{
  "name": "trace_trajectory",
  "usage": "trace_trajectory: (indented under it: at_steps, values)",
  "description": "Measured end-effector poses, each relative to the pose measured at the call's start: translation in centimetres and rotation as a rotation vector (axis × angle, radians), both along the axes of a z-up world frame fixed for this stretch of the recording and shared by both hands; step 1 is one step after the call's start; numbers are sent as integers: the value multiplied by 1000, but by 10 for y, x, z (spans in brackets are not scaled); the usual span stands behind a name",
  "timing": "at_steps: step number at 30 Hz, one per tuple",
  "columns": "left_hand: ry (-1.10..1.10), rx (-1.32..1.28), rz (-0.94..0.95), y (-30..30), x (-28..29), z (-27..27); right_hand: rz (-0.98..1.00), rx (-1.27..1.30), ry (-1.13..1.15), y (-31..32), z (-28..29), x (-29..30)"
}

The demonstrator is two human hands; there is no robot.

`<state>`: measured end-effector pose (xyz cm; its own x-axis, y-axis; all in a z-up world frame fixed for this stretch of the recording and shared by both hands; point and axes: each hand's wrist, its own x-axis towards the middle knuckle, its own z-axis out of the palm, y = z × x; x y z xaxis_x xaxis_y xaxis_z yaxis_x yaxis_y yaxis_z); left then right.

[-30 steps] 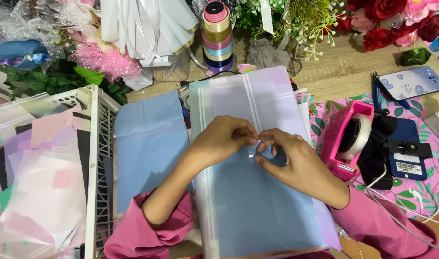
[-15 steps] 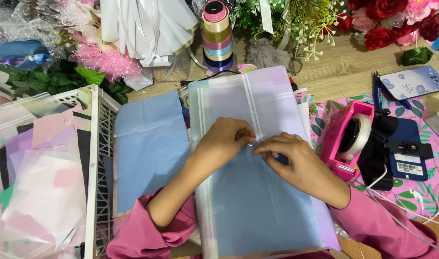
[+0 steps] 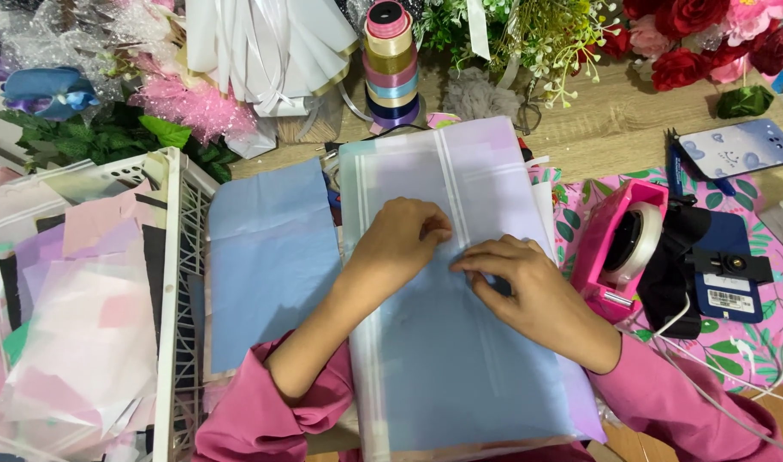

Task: The person wraps a rectangular box with light blue tissue paper and secures it with clear tape. They fold the paper edges neatly and apply tape to seal the package, then flip it over to wrap the other side.

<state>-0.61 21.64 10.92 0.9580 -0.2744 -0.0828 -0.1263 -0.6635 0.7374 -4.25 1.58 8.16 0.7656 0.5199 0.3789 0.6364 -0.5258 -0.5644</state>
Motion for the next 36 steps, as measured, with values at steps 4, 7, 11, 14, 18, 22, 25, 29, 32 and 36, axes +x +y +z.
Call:
trace_trajectory:
  at_steps: [4,7,11,14,18,22,25,29,32,36]
  values:
    - [-2,-26,26,2,1,-4,-42,8,19,3,3,-4]
    - [-110,-28,27,5,4,-5,-12,-29,-23,5,7,-5]
    - [-39,-152,-27,4,-6,7,-50,-3,-27,3,-2,-5]
    - [-39,-112,-32,5,-5,8,-87,34,15,3,-1,-6]
    - [-48,1,-42,3,-5,2,-89,71,51,0,0,-5]
    - [-76,175,-71,-1,-5,4,-98,110,69,-6,1,-5]
    - [-53,224,-60,-4,-9,6,-79,118,51,-7,7,-6]
    - [-69,266,-57,-7,-8,-2,63,106,-30,-10,2,-1]
    - [-92,290,-59,-9,-7,-9,105,71,-101,-9,2,-2]
    - [-117,282,-52,-9,-7,-13,121,3,-151,-6,8,-3]
